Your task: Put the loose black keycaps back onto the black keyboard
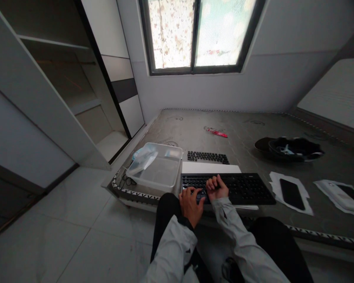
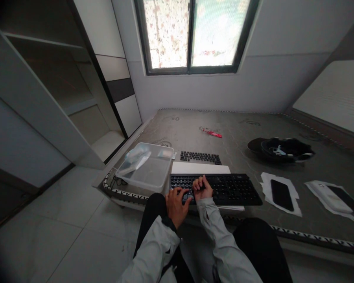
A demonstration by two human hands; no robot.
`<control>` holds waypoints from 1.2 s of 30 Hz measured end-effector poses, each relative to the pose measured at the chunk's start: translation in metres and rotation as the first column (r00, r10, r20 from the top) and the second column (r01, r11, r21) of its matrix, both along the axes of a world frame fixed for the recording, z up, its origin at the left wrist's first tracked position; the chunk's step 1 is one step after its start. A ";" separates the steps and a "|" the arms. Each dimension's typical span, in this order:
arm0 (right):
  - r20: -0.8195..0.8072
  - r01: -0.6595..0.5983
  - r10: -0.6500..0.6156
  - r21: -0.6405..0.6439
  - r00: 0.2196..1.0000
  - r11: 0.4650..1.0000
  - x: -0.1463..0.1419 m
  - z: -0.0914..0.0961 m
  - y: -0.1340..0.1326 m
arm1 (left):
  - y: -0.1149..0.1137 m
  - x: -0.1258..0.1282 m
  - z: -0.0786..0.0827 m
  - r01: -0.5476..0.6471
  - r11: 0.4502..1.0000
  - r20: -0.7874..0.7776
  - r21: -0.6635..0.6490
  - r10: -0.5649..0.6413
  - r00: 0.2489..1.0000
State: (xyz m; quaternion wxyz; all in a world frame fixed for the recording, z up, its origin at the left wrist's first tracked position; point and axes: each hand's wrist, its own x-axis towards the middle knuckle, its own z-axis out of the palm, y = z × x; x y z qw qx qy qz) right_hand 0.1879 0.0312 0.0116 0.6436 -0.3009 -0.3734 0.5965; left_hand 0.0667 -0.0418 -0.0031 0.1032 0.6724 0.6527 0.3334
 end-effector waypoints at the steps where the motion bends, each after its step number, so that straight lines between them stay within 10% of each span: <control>1: -0.004 -0.012 0.012 -0.008 1.000 1.000 -0.002 -0.001 0.002 | 0.000 0.000 0.000 0.004 1.000 -0.001 -0.005 -0.004 1.000; 24: 0.038 -0.001 0.011 -0.241 0.999 0.970 -0.019 -0.021 0.019 | 0.001 -0.001 -0.004 0.014 0.998 -0.057 0.060 -0.011 0.998; 36: 0.105 0.006 0.008 -0.133 0.994 0.991 -0.025 -0.022 0.022 | 0.002 -0.001 -0.002 0.015 0.997 -0.060 0.078 -0.010 0.998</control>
